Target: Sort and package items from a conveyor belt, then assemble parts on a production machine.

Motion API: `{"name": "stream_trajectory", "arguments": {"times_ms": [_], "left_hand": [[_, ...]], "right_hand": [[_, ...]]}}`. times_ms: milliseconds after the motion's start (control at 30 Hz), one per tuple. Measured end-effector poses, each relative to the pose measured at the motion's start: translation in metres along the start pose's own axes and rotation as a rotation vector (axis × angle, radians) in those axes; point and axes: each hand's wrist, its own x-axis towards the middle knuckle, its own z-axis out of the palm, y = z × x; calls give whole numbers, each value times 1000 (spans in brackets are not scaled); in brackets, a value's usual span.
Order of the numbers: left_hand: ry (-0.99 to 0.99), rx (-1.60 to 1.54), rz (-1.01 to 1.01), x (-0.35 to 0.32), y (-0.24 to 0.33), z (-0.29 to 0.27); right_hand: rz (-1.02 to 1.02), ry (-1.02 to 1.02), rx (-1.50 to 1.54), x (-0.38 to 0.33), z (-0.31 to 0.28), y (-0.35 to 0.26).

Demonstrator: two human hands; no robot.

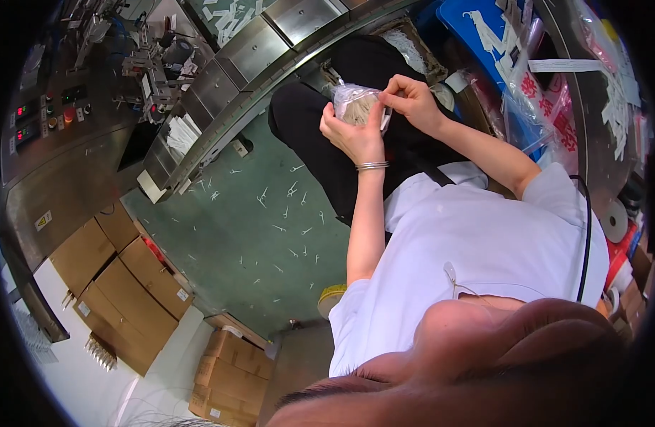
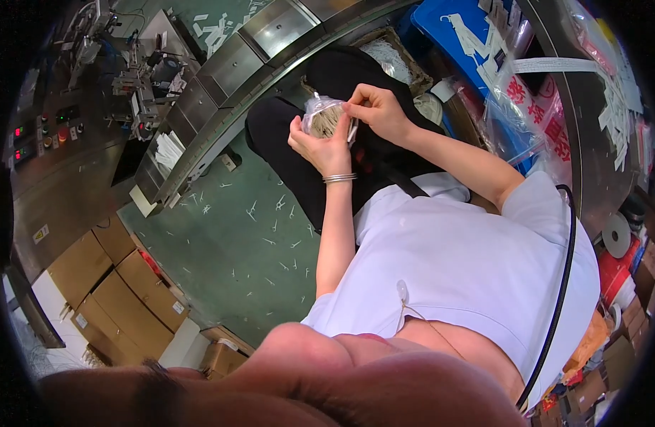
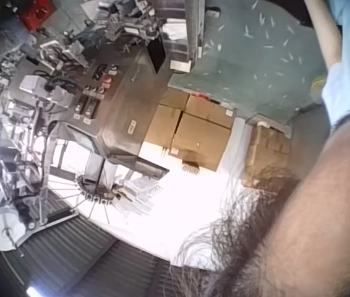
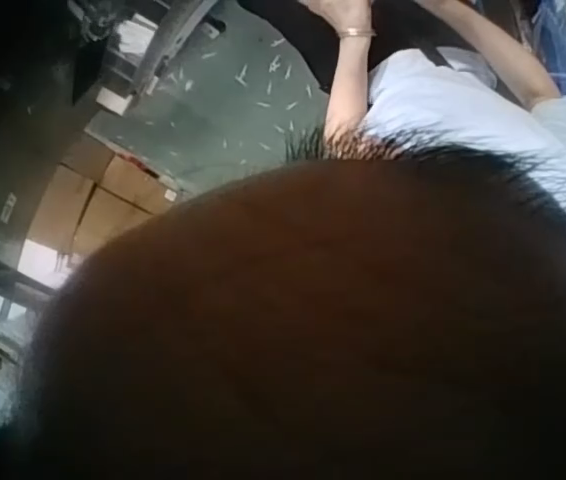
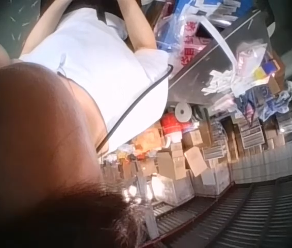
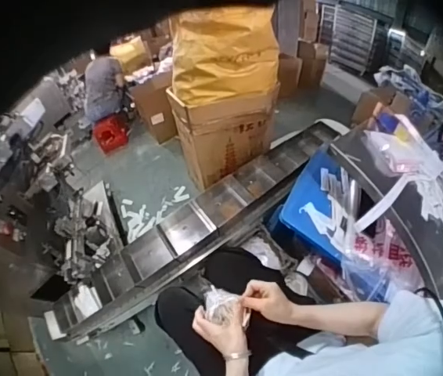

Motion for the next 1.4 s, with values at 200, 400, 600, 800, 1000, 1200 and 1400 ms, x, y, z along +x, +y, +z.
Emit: {"name": "stream_trajectory", "arguments": {"times_ms": [200,400,600,800,1000,1200,1400], "left_hand": [[7,-98,-126,3,-15,-20],[56,-158,-83,11,-12,-25],[34,-181,-51,12,-24,-22],[-21,-193,-27,12,-23,-26],[-35,-123,180,20,-16,-26],[-32,-217,226,17,-10,-20],[-1,-194,212,19,-16,-19]], "right_hand": [[9,-79,-90,15,0,-6],[-660,-370,-803,2,10,-27],[-615,-654,-998,18,10,3],[-638,-674,-926,27,18,15],[-489,-496,-881,17,26,-5],[-325,-561,-1020,43,42,19],[-346,-605,-1083,45,41,19]]}}
